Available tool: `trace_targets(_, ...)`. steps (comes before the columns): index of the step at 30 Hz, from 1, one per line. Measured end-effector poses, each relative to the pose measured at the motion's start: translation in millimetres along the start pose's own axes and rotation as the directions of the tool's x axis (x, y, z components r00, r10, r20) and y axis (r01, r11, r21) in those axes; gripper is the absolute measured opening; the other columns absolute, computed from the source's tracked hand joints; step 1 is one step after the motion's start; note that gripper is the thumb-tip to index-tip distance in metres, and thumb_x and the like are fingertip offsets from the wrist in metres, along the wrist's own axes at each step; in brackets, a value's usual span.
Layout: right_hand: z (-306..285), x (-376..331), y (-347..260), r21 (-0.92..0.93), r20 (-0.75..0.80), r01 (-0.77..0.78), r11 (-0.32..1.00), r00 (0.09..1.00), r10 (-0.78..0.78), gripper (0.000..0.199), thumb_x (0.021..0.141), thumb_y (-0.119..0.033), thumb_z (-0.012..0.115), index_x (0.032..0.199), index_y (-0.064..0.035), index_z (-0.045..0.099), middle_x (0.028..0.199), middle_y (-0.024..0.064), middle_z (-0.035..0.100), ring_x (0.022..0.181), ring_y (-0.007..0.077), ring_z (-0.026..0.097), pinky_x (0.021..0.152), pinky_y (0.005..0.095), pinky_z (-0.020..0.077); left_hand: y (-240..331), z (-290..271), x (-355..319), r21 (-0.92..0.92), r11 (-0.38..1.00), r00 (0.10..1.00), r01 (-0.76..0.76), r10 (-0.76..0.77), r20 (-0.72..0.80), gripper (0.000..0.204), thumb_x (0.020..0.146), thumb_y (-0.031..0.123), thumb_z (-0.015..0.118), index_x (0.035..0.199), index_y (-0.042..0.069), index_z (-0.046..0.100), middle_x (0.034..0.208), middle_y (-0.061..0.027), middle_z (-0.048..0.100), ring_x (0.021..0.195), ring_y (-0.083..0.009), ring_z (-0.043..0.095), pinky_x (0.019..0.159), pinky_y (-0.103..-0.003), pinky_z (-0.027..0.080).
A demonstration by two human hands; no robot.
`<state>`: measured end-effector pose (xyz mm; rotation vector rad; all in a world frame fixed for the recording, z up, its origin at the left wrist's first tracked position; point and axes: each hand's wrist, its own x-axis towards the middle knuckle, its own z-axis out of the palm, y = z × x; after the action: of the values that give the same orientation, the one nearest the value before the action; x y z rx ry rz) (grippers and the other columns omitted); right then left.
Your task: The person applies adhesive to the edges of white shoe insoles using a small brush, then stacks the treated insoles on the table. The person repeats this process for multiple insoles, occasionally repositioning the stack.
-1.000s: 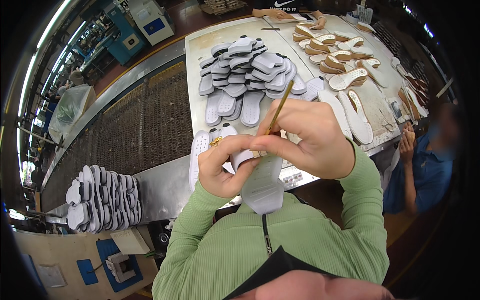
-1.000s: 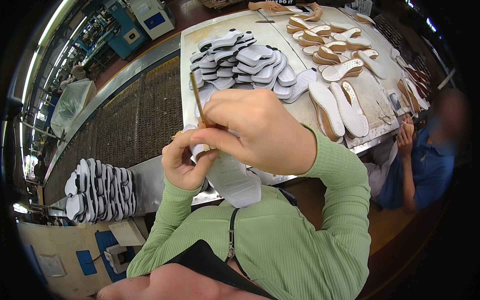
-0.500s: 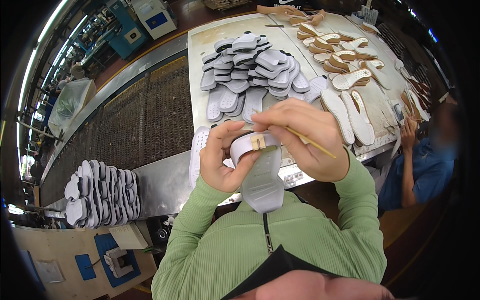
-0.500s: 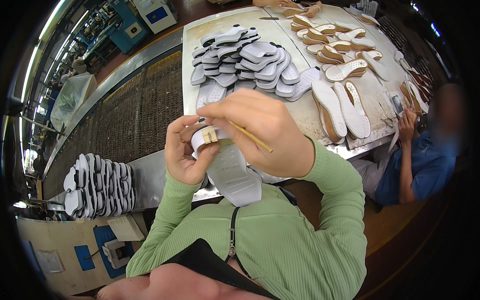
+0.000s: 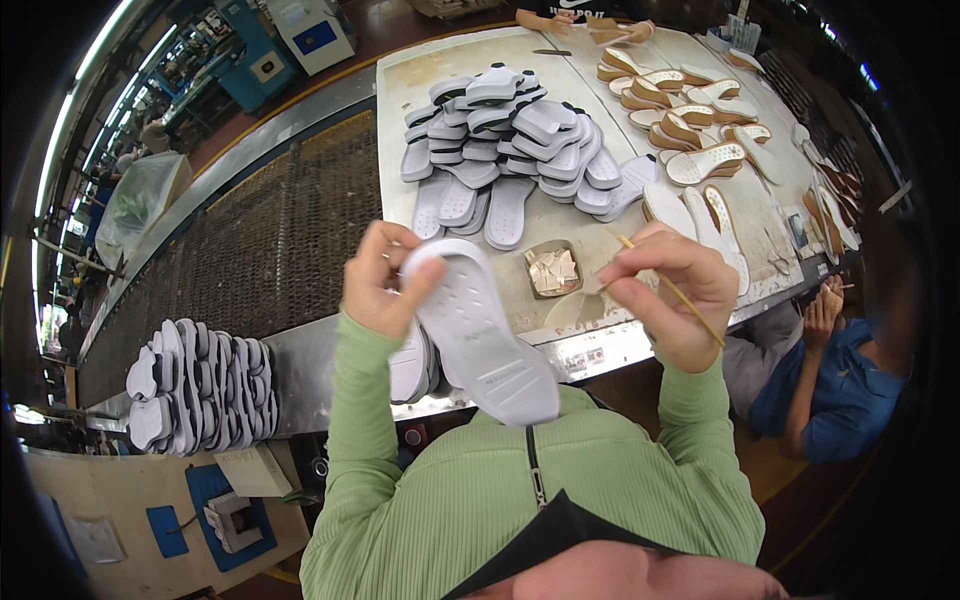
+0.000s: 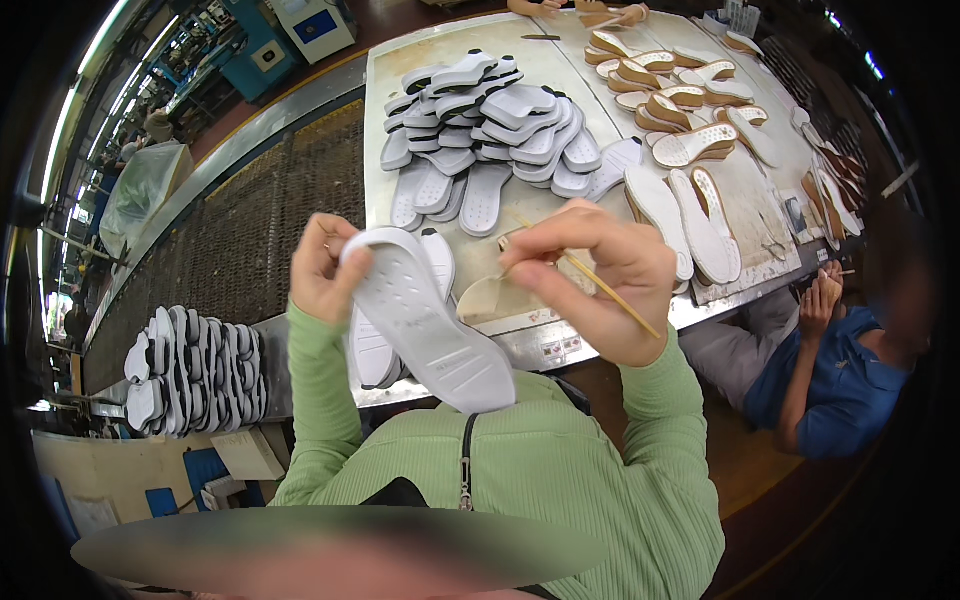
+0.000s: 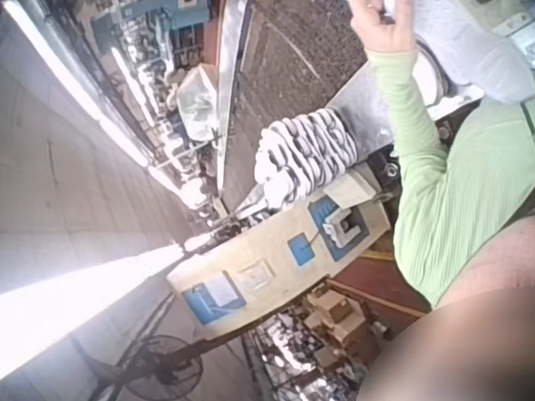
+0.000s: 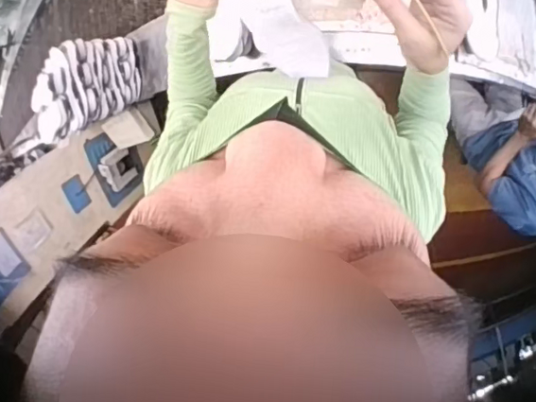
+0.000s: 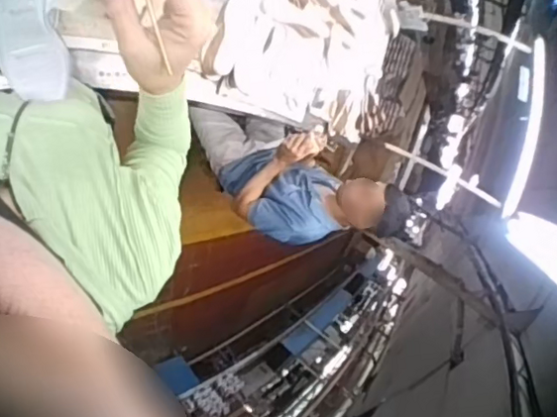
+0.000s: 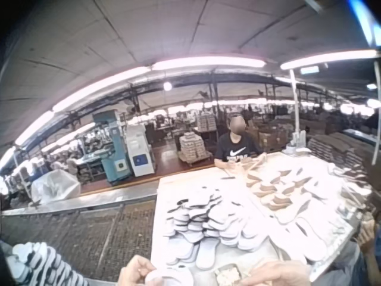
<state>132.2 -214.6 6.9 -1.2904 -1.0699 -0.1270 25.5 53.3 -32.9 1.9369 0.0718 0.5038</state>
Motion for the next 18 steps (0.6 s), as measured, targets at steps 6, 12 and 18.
trace_targets(6, -31, -42, 11, 0.070, -0.289, -0.353, 0.933, 0.888, 0.358, 0.023, 0.077, 0.011, 0.065, 0.099, 0.0047, 0.063, 0.086, 0.0104, 0.067, 0.080, 0.0135, 0.063, 0.075, 0.0241, 0.0492, -45, -54, 1, 0.050, 0.937, 0.932, 0.345, -0.337, -0.131, 0.032, 0.093, 0.018, 0.051, 0.123, 0.006, 0.049, 0.081, -0.0075, 0.064, 0.064, -0.0080, 0.058, 0.046, -0.021, 0.044)
trace_targets(12, -48, -73, 35, 0.118, -0.413, -0.406, 0.906, 0.810, 0.416, 0.023, 0.080, 0.009, 0.065, 0.102, 0.0048, 0.062, 0.087, 0.0083, 0.067, 0.081, 0.0111, 0.063, 0.074, 0.0214, 0.0489, -89, -58, -12, -0.111, 0.861, 0.833, 0.497, -0.509, -0.216, 0.038, 0.093, 0.017, 0.047, 0.129, 0.006, 0.048, 0.102, -0.0125, 0.062, 0.083, -0.0180, 0.065, 0.059, -0.028, 0.060)
trace_targets(18, -55, -83, 37, 0.103, -0.449, -0.411, 0.906, 0.793, 0.411, 0.024, 0.080, 0.008, 0.065, 0.103, 0.0044, 0.062, 0.088, 0.0063, 0.066, 0.081, 0.0096, 0.062, 0.074, 0.0203, 0.0483, -110, -47, 2, -0.358, 0.800, 0.714, 0.481, -0.595, -0.369, 0.042, 0.087, 0.006, 0.045, 0.129, 0.003, 0.043, 0.112, -0.0192, 0.056, 0.093, -0.0270, 0.065, 0.066, -0.033, 0.062)
